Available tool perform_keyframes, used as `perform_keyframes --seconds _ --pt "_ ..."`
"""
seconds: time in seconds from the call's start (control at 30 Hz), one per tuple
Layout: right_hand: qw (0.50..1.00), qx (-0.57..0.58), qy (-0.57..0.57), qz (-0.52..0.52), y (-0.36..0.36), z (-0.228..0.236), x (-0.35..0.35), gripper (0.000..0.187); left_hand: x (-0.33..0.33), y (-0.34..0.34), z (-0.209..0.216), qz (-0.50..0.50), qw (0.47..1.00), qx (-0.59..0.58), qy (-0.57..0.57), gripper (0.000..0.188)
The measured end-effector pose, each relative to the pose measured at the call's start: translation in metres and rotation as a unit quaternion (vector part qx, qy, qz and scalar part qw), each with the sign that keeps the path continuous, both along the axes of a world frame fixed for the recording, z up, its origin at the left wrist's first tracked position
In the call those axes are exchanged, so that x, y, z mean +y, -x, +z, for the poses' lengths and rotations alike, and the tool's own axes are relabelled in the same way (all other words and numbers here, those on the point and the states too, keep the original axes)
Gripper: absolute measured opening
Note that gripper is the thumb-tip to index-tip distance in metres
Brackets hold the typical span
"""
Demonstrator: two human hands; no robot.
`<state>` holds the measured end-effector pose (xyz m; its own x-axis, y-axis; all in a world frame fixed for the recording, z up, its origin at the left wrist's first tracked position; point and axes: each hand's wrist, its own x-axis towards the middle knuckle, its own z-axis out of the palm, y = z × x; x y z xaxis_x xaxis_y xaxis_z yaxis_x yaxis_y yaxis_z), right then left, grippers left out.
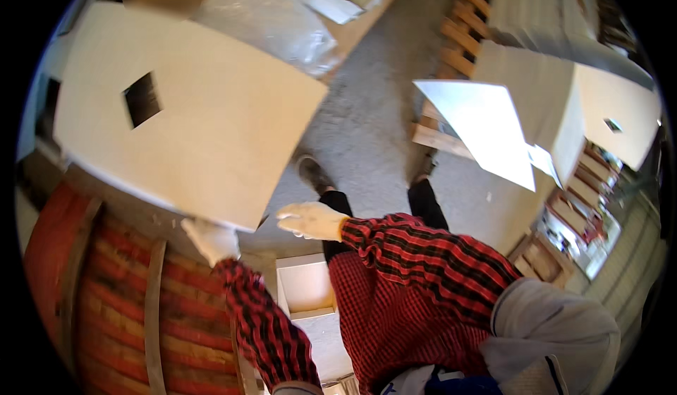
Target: The person places flat white furniture panels into cardboard boxes. They wrap each panel in a clear plastic bag before inserting it into the box. The person works in a warehouse environment, handling multiple panels and boxes sequentially.
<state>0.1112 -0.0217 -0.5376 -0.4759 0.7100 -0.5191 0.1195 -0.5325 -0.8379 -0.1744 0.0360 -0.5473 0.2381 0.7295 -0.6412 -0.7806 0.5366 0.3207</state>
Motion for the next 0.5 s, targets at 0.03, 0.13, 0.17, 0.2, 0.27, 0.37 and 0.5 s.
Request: perform_keyframes --seconds 0.03,0.13,0.17,0.2,0.27,0.37,0.5 --pt "0.991 -0.034 -0.116 0.065 -0.004 -0.014 -0.012 0.044 0.013 -0.028 0.029 0.039 0.984 0.169 0.03 0.043" --pt "0.967 -0.087 -0.115 0.209 -0.014 0.04 0.011 0.046 0.034 -0.089 0.132 0.024 0.903 0.429 0.004 0.048" --pt "0.972 -0.057 -0.09 0.21 -0.015 0.059 0.023 0.049 0.047 -0.115 0.176 0.071 0.912 0.403 -0.012 0.049" --pt "0.971 -0.041 -0.087 0.218 -0.017 0.069 0.03 0.051 0.06 -0.147 0.217 0.091 0.926 0.365 -0.023 0.054" --pt "0.969 -0.05 -0.096 0.224 -0.028 0.066 0.053 0.055 0.073 -0.185 0.251 0.07 0.943 0.316 -0.073 0.052" --pt "0.969 -0.145 -0.12 0.161 -0.059 0.058 0.122 0.064 0.093 -0.251 0.27 -0.003 0.951 0.251 -0.182 0.048" --pt "0.913 -0.336 -0.224 -0.055 -0.081 0.075 0.237 0.078 0.132 -0.324 0.263 -0.093 0.901 0.226 -0.358 0.044"
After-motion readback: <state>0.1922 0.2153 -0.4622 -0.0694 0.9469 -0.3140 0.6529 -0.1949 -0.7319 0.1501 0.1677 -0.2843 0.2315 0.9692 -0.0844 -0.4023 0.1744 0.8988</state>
